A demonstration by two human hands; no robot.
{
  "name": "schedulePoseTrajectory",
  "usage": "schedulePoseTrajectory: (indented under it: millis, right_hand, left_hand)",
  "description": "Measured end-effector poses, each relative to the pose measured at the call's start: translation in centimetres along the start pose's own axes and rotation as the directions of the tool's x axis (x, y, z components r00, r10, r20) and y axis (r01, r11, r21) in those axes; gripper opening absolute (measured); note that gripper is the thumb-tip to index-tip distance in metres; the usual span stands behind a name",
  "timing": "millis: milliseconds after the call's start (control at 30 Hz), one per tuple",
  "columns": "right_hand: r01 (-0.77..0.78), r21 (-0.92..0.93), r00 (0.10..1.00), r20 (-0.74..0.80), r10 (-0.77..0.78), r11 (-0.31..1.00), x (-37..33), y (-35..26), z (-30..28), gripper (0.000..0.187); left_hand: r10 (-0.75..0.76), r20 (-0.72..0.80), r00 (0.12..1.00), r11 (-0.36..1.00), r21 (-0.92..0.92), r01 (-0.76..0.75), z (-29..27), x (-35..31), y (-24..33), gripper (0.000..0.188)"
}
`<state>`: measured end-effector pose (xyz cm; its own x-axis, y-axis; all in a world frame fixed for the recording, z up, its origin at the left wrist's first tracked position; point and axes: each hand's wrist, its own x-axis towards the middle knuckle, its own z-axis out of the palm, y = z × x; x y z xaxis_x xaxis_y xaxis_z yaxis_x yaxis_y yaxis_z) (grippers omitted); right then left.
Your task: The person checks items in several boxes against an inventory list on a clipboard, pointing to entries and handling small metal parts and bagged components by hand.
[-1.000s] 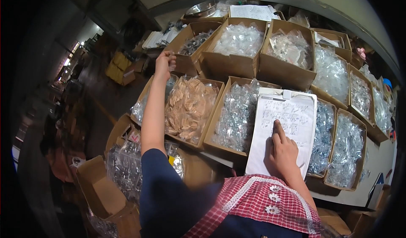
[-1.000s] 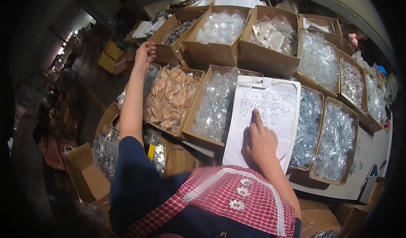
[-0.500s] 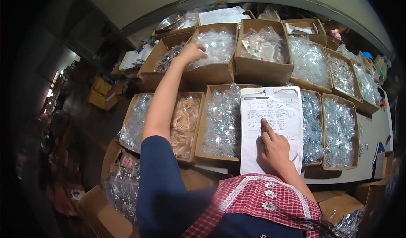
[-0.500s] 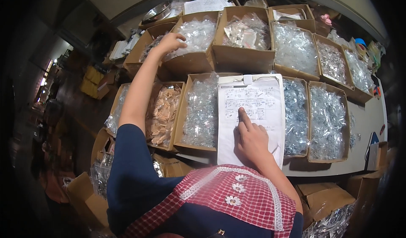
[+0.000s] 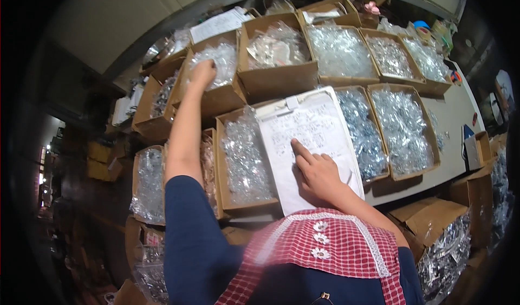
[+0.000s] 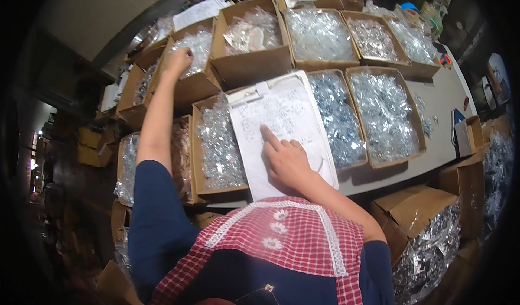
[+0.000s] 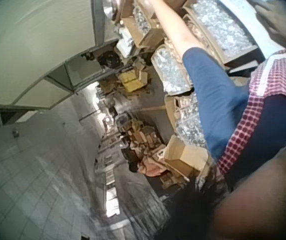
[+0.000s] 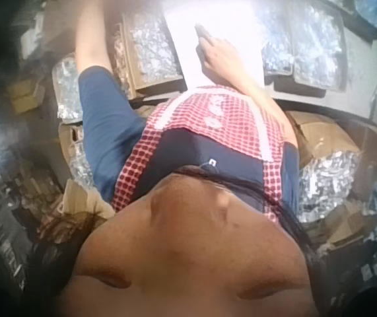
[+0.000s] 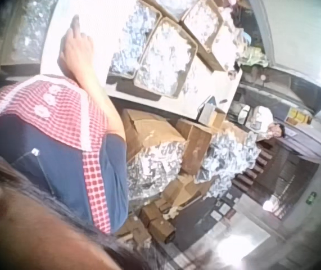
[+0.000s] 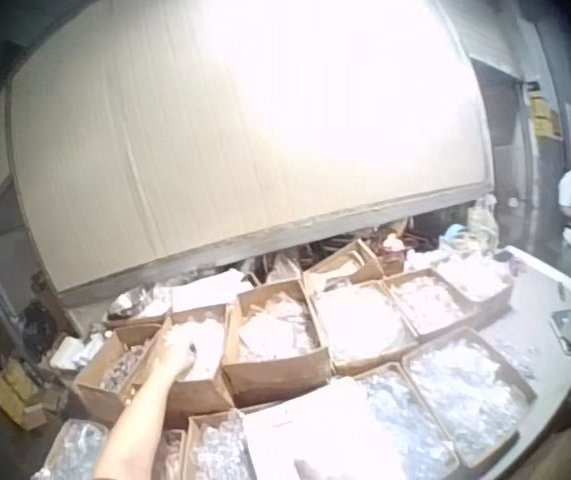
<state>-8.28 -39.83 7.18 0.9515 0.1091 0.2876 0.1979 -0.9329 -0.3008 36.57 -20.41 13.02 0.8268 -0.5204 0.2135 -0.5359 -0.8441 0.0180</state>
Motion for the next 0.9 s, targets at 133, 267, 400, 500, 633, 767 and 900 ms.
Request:
schedulePoseTrajectory:
  millis: [133, 267, 400, 500, 633, 767, 900]
  right_hand:
    - [0.013, -0.006, 1.0, -0.001, -0.013, 1.0, 0.0, -0.2, -0.3, 0.028]
    - [0.041, 0.008, 0.999, -0.035, -0.04, 0.999, 0.0, -0.6, -0.5, 0.024]
    - [0.017, 0.019, 1.0, -0.007, -0.017, 1.0, 0.2, -0.5, -0.4, 0.023]
    - [0.022, 0.026, 1.0, -0.008, -0.022, 0.999, 0.2, -0.5, -0.4, 0.023]
    - [0.033, 0.027, 0.999, -0.012, -0.033, 0.999, 0.2, -0.5, -0.6, 0.02]
    - [0.037, 0.068, 0.999, -0.025, -0.035, 0.997, 0.2, -0.5, -0.8, 0.017]
    - [0.035, 0.125, 0.999, -0.044, -0.029, 0.992, 0.1, -0.4, -0.6, 0.018]
  left_hand:
    - [-0.048, -0.149, 0.988, 0.995, -0.095, 0.034, -1.7, -2.3, -1.4, 0.025]
    - [-0.232, -0.241, 0.943, 0.936, -0.321, 0.148, -3.4, -4.0, -3.4, 0.03]
    - [-0.259, -0.291, 0.921, 0.856, -0.51, 0.08, -4.8, -5.7, -3.8, 0.03]
    - [-0.292, -0.29, 0.911, 0.789, -0.611, 0.058, -5.9, -7.2, -3.5, 0.029]
    - [-0.318, -0.253, 0.914, 0.67, -0.741, 0.028, -7.3, -9.2, -0.9, 0.025]
    - [-0.291, -0.138, 0.947, 0.475, -0.88, 0.018, -9.2, -10.9, 3.0, 0.02]
    - [-0.214, -0.022, 0.977, 0.406, -0.911, 0.068, -10.7, -12.4, 6.4, 0.022]
